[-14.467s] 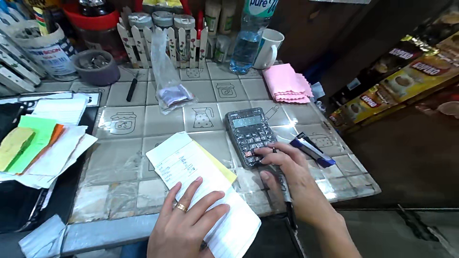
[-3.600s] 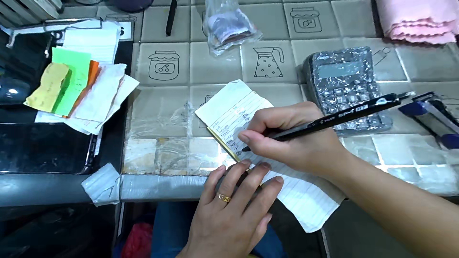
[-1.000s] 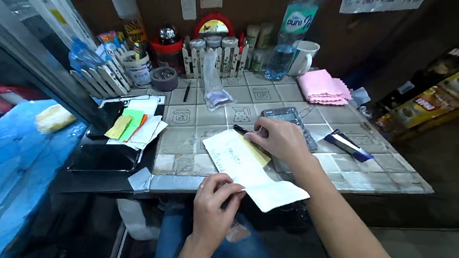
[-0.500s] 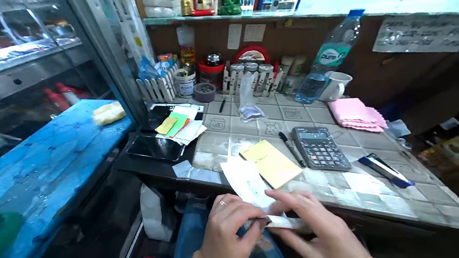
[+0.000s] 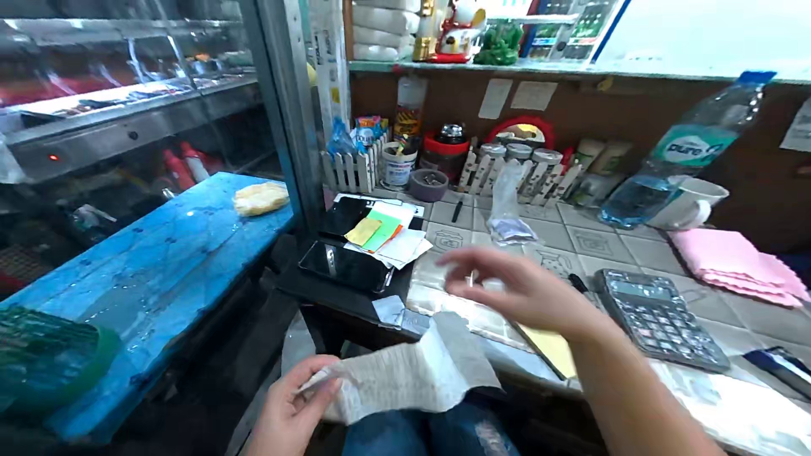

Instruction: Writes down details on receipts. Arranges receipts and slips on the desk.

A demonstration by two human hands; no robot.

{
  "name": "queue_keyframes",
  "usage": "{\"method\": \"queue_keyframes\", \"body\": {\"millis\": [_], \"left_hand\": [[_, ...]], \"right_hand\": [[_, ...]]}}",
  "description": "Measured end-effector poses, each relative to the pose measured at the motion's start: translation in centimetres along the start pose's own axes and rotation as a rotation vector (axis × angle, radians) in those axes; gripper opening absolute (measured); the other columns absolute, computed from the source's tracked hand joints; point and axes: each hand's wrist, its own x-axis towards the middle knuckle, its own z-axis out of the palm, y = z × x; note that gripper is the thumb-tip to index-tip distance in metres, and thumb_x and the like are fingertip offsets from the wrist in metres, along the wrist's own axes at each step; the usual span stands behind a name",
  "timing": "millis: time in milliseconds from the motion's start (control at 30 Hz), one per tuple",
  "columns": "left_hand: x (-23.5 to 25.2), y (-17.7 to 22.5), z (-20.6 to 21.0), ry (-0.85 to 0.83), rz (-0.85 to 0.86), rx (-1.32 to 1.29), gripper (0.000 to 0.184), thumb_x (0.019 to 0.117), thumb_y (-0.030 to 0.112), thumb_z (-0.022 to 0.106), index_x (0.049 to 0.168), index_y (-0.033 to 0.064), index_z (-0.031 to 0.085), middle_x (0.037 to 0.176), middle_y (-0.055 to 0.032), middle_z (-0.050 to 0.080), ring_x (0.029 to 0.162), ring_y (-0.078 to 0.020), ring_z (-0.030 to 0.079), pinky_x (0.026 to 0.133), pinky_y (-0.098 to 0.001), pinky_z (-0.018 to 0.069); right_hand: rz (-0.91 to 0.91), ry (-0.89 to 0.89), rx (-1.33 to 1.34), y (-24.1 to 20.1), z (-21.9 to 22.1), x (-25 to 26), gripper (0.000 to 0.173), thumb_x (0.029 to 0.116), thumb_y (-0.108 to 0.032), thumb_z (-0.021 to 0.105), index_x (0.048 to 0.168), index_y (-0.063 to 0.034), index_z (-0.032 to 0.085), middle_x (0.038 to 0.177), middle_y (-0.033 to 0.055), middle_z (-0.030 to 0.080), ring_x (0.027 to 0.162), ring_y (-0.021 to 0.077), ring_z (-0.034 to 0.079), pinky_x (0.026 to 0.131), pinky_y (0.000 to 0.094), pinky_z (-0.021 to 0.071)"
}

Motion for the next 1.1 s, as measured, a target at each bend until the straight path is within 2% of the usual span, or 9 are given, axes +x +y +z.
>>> {"method": "queue_keyframes", "body": {"millis": [133, 267, 400, 500, 667, 800, 867, 1000, 1100], "left_hand": [[-1.1, 0.7, -3.4, -0.176, -0.053, 0.345, 0.031, 0.0956, 0.013, 0.068, 0.126, 0.0108, 0.07, 0.114, -0.0026, 0.071, 0.104, -0.0104, 0.068, 0.092, -0.0315, 0.0586], [-3.0, 3.0, -5.1, 0.068, -0.179, 0.372, 0.03, 0.0892, 0.015, 0.079, 0.116, 0.0033, 0.07, 0.102, -0.0048, 0.076, 0.089, -0.0108, 0.074, 0.082, -0.0331, 0.0627], [-4.2, 1.2, -7.8, 0.245, -0.096, 0.266, 0.02, 0.1018, 0.01, 0.06, 0.114, -0.0024, 0.069, 0.109, -0.0087, 0.072, 0.097, -0.0128, 0.071, 0.086, -0.0329, 0.0601], [-3.0, 1.7, -8.2, 0.263, -0.081, 0.307, 0.027, 0.1009, 0.007, 0.055, 0.124, 0.0005, 0.067, 0.121, -0.011, 0.068, 0.111, -0.0158, 0.066, 0.096, -0.0338, 0.0569], [0.4, 3.4, -7.0, 0.325, -0.084, 0.322, 0.038, 0.0947, 0.023, 0.072, 0.132, 0.018, 0.065, 0.113, 0.0004, 0.073, 0.098, -0.0144, 0.071, 0.083, -0.0366, 0.062], [1.5, 5.2, -5.1, 0.283, -0.007, 0.344, 0.031, 0.0977, 0.021, 0.07, 0.129, 0.0193, 0.066, 0.109, 0.0028, 0.075, 0.086, -0.0107, 0.072, 0.068, -0.0303, 0.0608], [2.0, 6.3, -3.6, 0.262, 0.004, 0.307, 0.029, 0.098, 0.019, 0.07, 0.126, 0.0167, 0.068, 0.103, 0.0015, 0.077, 0.081, -0.011, 0.073, 0.067, -0.0301, 0.0617], [2.1, 7.9, -1.0, 0.166, 0.071, 0.272, 0.026, 0.0972, 0.019, 0.071, 0.123, 0.0177, 0.07, 0.1, 0.0036, 0.077, 0.081, -0.0086, 0.073, 0.068, -0.0278, 0.0623], [1.3, 8.5, 0.1, 0.1, 0.059, 0.055, 0.029, 0.1007, 0.019, 0.066, 0.129, 0.0164, 0.069, 0.099, -0.0021, 0.076, 0.076, -0.0123, 0.072, 0.062, -0.0263, 0.0606]], "right_hand": [[0.243, 0.064, -0.214, 5.9, 2.9, 13.2, 0.042, 0.105, -0.036, 0.057, 0.13, -0.0032, 0.065, 0.118, 0.0198, 0.07, 0.11, 0.0365, 0.068, 0.097, 0.0611, 0.0514], [0.467, 0.008, -0.249, 10.3, 7.1, 19.1, 0.077, 0.0856, -0.049, 0.08, 0.137, 0.0042, 0.057, 0.124, 0.0339, 0.063, 0.12, 0.0545, 0.058, 0.102, 0.0783, 0.0371], [0.562, 0.033, -0.064, 12.0, 8.2, 19.6, 0.048, 0.0843, -0.035, 0.085, 0.112, 0.0022, 0.072, 0.107, 0.0278, 0.07, 0.104, 0.046, 0.066, 0.092, 0.0699, 0.0485], [0.492, 0.094, 0.107, 10.9, 6.4, 17.8, 0.043, 0.0929, -0.031, 0.077, 0.118, 0.0026, 0.069, 0.111, 0.0279, 0.069, 0.103, 0.0436, 0.067, 0.093, 0.0671, 0.0506], [0.259, 0.254, 0.359, 2.9, 0.9, 12.1, 0.036, 0.1016, -0.026, 0.063, 0.128, -0.0028, 0.057, 0.108, 0.0123, 0.068, 0.093, 0.0201, 0.069, 0.085, 0.0457, 0.0601], [-0.048, 0.238, 0.676, -2.1, -1.4, 4.8, 0.033, 0.1013, -0.032, 0.065, 0.127, -0.011, 0.06, 0.101, 0.0036, 0.071, 0.083, 0.012, 0.071, 0.071, 0.0319, 0.0635], [-0.06, 0.246, 0.68, -6.4, 0.8, 0.8, 0.026, 0.0988, -0.035, 0.062, 0.119, -0.019, 0.064, 0.1, -0.0019, 0.071, 0.078, 0.0079, 0.07, 0.064, 0.0252, 0.061], [-0.142, 0.255, 0.446, -9.1, 8.3, -2.2, 0.016, 0.0998, -0.029, 0.063, 0.107, -0.0146, 0.065, 0.133, 0.0026, 0.065, 0.116, 0.0186, 0.066, 0.09, 0.0367, 0.0609], [-0.018, 0.37, 0.49, -9.1, 11.5, -3.0, 0.018, 0.1005, -0.03, 0.063, 0.112, -0.0166, 0.064, 0.108, 0.001, 0.072, 0.086, 0.0141, 0.072, 0.067, 0.0293, 0.062]]}}
